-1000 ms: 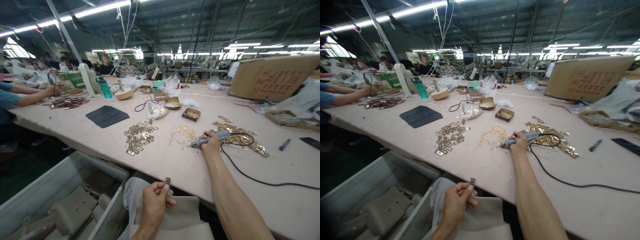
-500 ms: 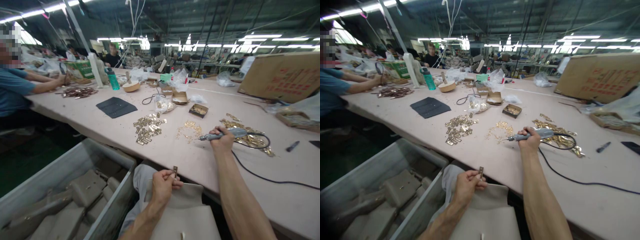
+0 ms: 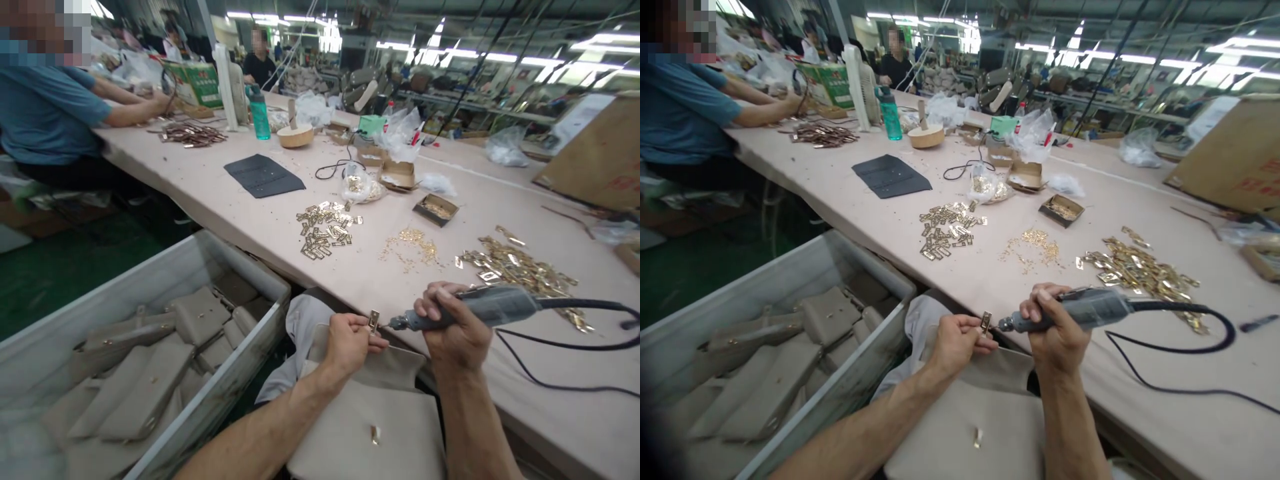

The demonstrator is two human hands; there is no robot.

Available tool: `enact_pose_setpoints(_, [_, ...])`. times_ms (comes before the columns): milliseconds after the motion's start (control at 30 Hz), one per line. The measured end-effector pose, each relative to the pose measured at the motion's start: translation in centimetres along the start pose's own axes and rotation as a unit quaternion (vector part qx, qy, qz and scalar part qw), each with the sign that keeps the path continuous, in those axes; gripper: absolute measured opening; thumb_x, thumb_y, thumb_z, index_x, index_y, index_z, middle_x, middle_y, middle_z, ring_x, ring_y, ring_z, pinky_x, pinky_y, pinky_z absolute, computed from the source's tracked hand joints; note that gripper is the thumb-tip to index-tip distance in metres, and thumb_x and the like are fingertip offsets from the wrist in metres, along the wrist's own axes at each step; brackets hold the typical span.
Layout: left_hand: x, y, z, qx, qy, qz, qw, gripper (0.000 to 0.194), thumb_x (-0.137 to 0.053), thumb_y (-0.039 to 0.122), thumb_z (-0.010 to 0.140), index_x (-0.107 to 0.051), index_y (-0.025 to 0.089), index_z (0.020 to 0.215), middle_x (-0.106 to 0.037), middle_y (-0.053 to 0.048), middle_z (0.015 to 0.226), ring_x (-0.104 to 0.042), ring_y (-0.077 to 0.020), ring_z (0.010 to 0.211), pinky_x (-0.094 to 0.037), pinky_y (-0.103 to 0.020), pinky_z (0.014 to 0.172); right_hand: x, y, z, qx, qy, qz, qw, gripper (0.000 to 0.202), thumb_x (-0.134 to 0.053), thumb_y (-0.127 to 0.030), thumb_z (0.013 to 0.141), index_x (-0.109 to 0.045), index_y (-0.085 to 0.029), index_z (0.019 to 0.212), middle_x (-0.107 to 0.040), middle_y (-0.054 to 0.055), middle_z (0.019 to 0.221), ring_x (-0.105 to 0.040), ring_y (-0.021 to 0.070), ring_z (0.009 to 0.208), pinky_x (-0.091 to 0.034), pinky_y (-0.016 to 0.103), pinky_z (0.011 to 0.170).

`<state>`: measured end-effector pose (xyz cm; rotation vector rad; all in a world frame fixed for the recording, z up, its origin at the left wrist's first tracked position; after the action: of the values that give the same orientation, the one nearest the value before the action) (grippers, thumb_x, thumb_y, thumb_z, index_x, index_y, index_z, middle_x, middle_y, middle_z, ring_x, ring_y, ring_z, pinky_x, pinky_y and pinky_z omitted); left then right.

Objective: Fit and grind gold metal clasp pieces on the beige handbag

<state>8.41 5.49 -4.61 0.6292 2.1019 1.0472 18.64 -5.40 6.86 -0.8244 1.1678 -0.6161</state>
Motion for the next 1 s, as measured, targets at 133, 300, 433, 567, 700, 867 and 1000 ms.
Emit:
enact_pose_setpoints(133, [0.1,-0.1,-0.1,0.001,0.005,-0.002,1.000,0.011,-0.058,0.003,0.083,-0.057,0.011,0.091,-0.074,-0.013,0.069,-0.075,-0.0275,0.062,-0.060,-0.026,0.050,-0.9,0.1,-0.8,0.020,-0.003,-0.032,0.999,0.022,-0.078,-0.013,0.068,-0.058,-0.018,0.075,-0.054,0.001,0.078,-0.043,0.0073,0.049,-0.044,0.025,0.048])
enact_pose_setpoints(300, [0.1,-0.3,-0.1,0.008,0.014,-0.008,1.000,0.013,-0.059,0.000,0.085,-0.056,0.010,0.092,-0.073,-0.011,0.067,-0.075,-0.0263,0.061,-0.060,-0.024,0.048,-1.2,0.8,-1.1,0.032,-0.031,-0.034,0.998,0.021,-0.079,-0.013,0.071,-0.060,-0.017,0.078,-0.057,0.002,0.080,-0.045,0.0080,0.048,-0.041,0.026,0.050])
enact_pose_setpoints(433, [0.0,-0.1,-0.2,0.010,0.020,-0.009,1.000,0.015,-0.055,-0.004,0.085,-0.057,0.010,0.089,-0.073,-0.010,0.065,-0.075,-0.0267,0.060,-0.059,-0.024,0.047,-1.4,1.3,-1.5,0.041,-0.059,-0.039,0.997,0.021,-0.079,-0.013,0.076,-0.059,-0.016,0.079,-0.056,0.001,0.079,-0.047,0.0090,0.049,-0.040,0.026,0.051])
enact_pose_setpoints(567, [0.1,0.0,-0.2,0.010,0.023,-0.008,1.000,0.017,-0.051,-0.004,0.083,-0.060,0.011,0.083,-0.073,-0.010,0.064,-0.075,-0.0261,0.060,-0.060,-0.026,0.048,-1.9,1.5,-2.0,0.058,-0.082,-0.045,0.994,0.021,-0.078,-0.011,0.081,-0.058,-0.016,0.082,-0.057,0.001,0.083,-0.048,0.0086,0.050,-0.041,0.026,0.053])
enact_pose_setpoints(700, [-0.1,0.0,-0.2,0.007,0.015,-0.010,1.000,0.013,-0.055,0.001,0.081,-0.064,0.009,0.081,-0.073,-0.012,0.066,-0.074,-0.0263,0.059,-0.060,-0.027,0.049,-2.6,1.3,-2.4,0.080,-0.128,-0.069,0.986,0.019,-0.075,-0.010,0.085,-0.057,-0.017,0.084,-0.057,0.001,0.084,-0.051,0.0097,0.050,-0.042,0.027,0.052])
enact_pose_setpoints(867, [0.1,0.2,-0.4,-0.012,-0.015,-0.003,1.000,0.016,-0.056,0.007,0.074,-0.071,0.008,0.078,-0.073,-0.013,0.064,-0.075,-0.0270,0.064,-0.060,-0.027,0.054,-3.6,1.7,-2.7,0.069,-0.223,-0.142,0.962,0.019,-0.075,-0.015,0.089,-0.057,-0.018,0.084,-0.058,0.001,0.082,-0.054,0.0118,0.055,-0.043,0.027,0.051])
enact_pose_setpoints(1000, [0.2,0.0,-0.2,-0.032,-0.043,-0.011,0.999,0.020,-0.056,0.015,0.067,-0.072,0.009,0.076,-0.074,-0.012,0.067,-0.075,-0.0257,0.063,-0.060,-0.028,0.057,-4.6,2.3,-2.7,0.045,-0.278,-0.202,0.938,0.021,-0.074,-0.022,0.092,-0.056,-0.018,0.081,-0.059,0.001,0.076,-0.052,0.0113,0.056,-0.040,0.024,0.051])
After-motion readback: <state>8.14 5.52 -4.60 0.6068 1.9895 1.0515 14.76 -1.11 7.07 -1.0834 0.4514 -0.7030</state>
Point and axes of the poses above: each hand's wrist, its own z-axis towards the middle knuckle, its own x-axis out of the back of the hand, y = z × x, the point moved 5 cm from there along z, towards the middle knuckle
